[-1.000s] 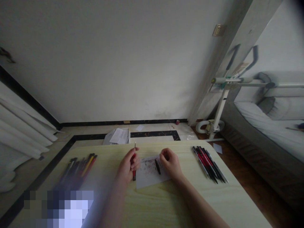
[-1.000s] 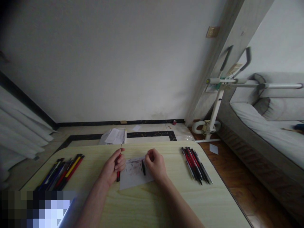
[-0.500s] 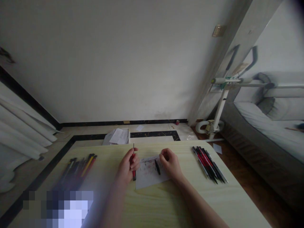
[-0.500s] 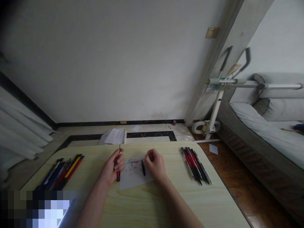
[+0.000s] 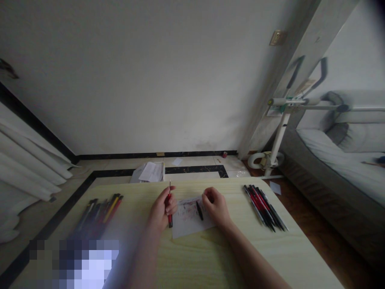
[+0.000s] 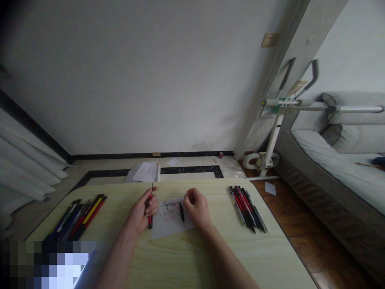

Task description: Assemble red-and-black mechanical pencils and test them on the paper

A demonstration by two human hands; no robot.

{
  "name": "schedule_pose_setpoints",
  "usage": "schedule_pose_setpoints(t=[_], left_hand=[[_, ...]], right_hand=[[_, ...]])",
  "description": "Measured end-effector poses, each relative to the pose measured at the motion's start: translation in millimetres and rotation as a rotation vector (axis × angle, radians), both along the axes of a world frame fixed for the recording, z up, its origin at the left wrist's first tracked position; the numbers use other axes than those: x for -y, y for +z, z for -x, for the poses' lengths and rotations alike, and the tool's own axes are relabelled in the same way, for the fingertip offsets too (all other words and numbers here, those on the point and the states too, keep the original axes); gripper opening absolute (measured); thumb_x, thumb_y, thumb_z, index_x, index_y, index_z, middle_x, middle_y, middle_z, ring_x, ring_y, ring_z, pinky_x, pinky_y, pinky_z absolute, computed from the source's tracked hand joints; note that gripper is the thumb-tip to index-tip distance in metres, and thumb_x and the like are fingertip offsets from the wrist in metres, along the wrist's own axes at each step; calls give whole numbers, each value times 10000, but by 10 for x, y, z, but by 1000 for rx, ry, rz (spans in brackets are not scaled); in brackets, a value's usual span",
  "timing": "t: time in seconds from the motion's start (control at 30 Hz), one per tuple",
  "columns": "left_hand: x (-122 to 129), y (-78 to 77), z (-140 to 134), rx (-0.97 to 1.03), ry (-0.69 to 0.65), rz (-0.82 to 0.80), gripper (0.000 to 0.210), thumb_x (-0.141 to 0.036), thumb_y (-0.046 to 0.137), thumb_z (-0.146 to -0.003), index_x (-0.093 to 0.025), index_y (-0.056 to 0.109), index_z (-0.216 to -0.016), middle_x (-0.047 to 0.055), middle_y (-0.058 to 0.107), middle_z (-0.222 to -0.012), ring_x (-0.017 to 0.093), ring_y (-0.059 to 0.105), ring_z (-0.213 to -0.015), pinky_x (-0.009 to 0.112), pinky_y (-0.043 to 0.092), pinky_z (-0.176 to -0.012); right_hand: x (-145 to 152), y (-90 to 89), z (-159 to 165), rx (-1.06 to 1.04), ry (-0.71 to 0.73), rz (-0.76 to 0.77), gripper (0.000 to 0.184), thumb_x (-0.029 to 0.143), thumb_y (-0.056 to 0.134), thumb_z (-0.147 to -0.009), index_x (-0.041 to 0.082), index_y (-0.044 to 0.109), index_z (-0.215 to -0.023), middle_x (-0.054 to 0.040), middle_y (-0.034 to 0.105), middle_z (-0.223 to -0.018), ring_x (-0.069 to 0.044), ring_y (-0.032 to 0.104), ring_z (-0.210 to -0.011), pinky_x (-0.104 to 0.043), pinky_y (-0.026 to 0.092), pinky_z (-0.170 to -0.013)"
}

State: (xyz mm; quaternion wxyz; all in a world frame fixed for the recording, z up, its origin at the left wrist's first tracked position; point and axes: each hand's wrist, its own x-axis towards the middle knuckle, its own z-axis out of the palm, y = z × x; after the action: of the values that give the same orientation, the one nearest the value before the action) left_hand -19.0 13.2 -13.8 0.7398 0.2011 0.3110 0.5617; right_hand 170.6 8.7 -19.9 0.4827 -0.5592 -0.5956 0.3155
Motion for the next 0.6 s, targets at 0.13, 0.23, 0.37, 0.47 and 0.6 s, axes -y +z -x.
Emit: schedule_pose_setpoints(t=[0.13, 0.23, 0.37, 0.47, 0.6], left_hand=[[1, 17, -5, -6, 5, 1, 230, -299, 568, -752, -150, 545, -926, -80, 368, -493, 0, 243, -332, 144, 167, -330], [-6, 13, -9, -5, 22, 19, 201, -292, 580, -742, -151, 542, -881, -68, 405, -519, 4, 278, -344, 146, 185, -332], [-17, 3, -15, 9, 27, 26, 174, -280, 567, -753, -144, 538, -857, -58, 422, -535, 8, 302, -358, 151, 210, -341], [-22, -1, -16, 20, 30, 27, 165, -280, 560, -759, -142, 534, -846, -63, 408, -525, 7, 282, -350, 153, 204, -339], [-24, -10, -10, 26, 28, 13, 177, -296, 565, -757, -145, 530, -842, -66, 400, -521, 9, 282, -348, 152, 201, -337]], right_hand=[[-1, -7, 2, -6, -4, 3, 115, 271, 485, -721, 170, 513, -675, 16, 496, -555, -111, 444, -500, -207, 340, -471], [-8, -12, 5, -5, -7, 16, 112, 270, 490, -714, 172, 510, -664, 16, 496, -547, -114, 445, -495, -210, 342, -469], [-12, -8, 7, -7, -7, 19, 101, 262, 486, -712, 174, 511, -669, 16, 506, -553, -116, 455, -503, -209, 344, -472], [-10, -12, 3, -2, -3, 16, 98, 259, 485, -715, 172, 515, -681, 18, 500, -554, -112, 443, -498, -209, 337, -466], [-9, -28, 2, -1, -6, 20, 101, 262, 487, -723, 174, 512, -681, 23, 488, -552, -111, 436, -494, -209, 335, -463]])
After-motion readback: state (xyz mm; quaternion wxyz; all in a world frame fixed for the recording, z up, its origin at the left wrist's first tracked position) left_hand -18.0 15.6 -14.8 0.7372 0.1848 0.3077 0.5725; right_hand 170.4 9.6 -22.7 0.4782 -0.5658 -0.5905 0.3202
